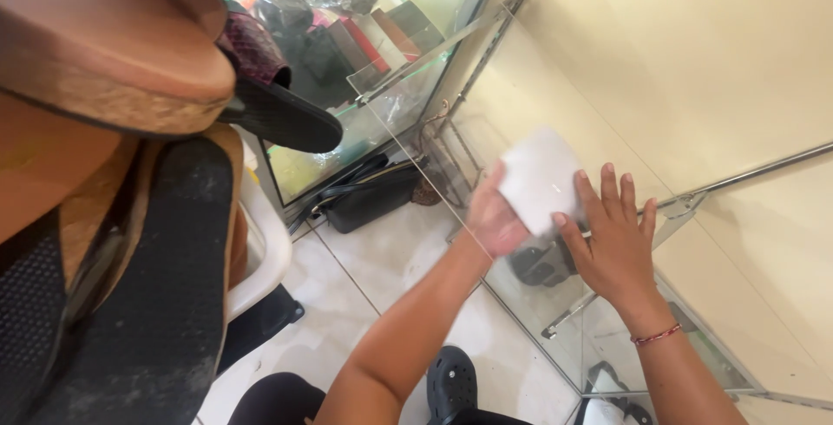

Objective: The person wipes down glass panels and shelves of a display cabinet using a cloth.

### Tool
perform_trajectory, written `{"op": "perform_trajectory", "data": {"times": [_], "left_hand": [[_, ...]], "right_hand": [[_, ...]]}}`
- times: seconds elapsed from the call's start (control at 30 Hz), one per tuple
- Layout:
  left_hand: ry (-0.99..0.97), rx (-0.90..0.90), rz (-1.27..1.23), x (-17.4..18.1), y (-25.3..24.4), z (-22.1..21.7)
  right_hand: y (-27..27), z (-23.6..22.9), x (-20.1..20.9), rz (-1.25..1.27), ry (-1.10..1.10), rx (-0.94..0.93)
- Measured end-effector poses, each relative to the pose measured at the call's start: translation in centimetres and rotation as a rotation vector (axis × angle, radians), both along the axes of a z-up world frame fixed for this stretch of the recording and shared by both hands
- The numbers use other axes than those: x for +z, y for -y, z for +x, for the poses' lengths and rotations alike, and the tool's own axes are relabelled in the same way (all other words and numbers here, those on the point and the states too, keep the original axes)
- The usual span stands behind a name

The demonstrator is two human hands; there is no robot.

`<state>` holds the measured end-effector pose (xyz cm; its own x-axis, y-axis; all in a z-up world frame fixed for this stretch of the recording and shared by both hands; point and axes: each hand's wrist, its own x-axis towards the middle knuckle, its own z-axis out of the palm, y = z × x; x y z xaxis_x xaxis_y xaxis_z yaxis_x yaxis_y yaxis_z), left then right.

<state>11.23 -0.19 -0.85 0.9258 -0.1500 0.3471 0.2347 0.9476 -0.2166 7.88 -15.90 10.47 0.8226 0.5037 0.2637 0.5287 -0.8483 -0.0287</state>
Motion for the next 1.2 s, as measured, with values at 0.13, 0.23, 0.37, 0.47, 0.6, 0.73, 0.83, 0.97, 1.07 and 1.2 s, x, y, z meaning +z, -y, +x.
{"op": "perform_trajectory", "data": {"times": [0.13, 0.23, 0.37, 0.47, 0.6, 0.73, 0.83, 0.97, 1.07, 1.2], "left_hand": [[-0.242, -0.039, 0.127, 2.9, -0.7, 2.9], [-0.167, 0.075, 0.018, 4.1, -3.7, 5.1], [-0.191, -0.001, 0.197, 3.3, -0.4, 5.0], [-0.226, -0.17, 0.36, 2.9, 3.8, 4.8], [-0.06, -0.144, 0.139, 2.0, 2.9, 8.9], [-0.174, 0.159, 0.094, 1.8, -2.8, 13.3], [-0.247, 0.303, 0.08, 2.6, -7.0, 14.1], [-0.115, 0.385, 0.048, 3.0, -9.4, 14.1], [-0.019, 0.424, 0.071, 2.4, -9.9, 11.6], [-0.05, 0.388, 0.034, 1.2, -12.2, 5.8]], "right_hand": [[0.1, 0.3, -0.2, -0.009, 0.007, -0.001], [0.3, 0.4, -0.4, -0.01, 0.019, 0.0], [0.5, 0.6, -0.2, -0.012, -0.001, -0.007], [0.4, 0.8, -0.2, -0.014, 0.002, -0.018], [0.5, 0.8, -0.1, -0.027, 0.008, -0.005], [0.7, 1.1, -0.2, -0.029, 0.009, 0.008], [0.7, 1.2, -0.2, -0.033, 0.019, 0.008], [0.5, 0.9, -0.2, -0.023, 0.018, 0.011], [0.4, 0.8, -0.2, -0.023, 0.026, 0.018], [0.5, 0.9, -0.2, -0.029, 0.021, 0.011]]}}
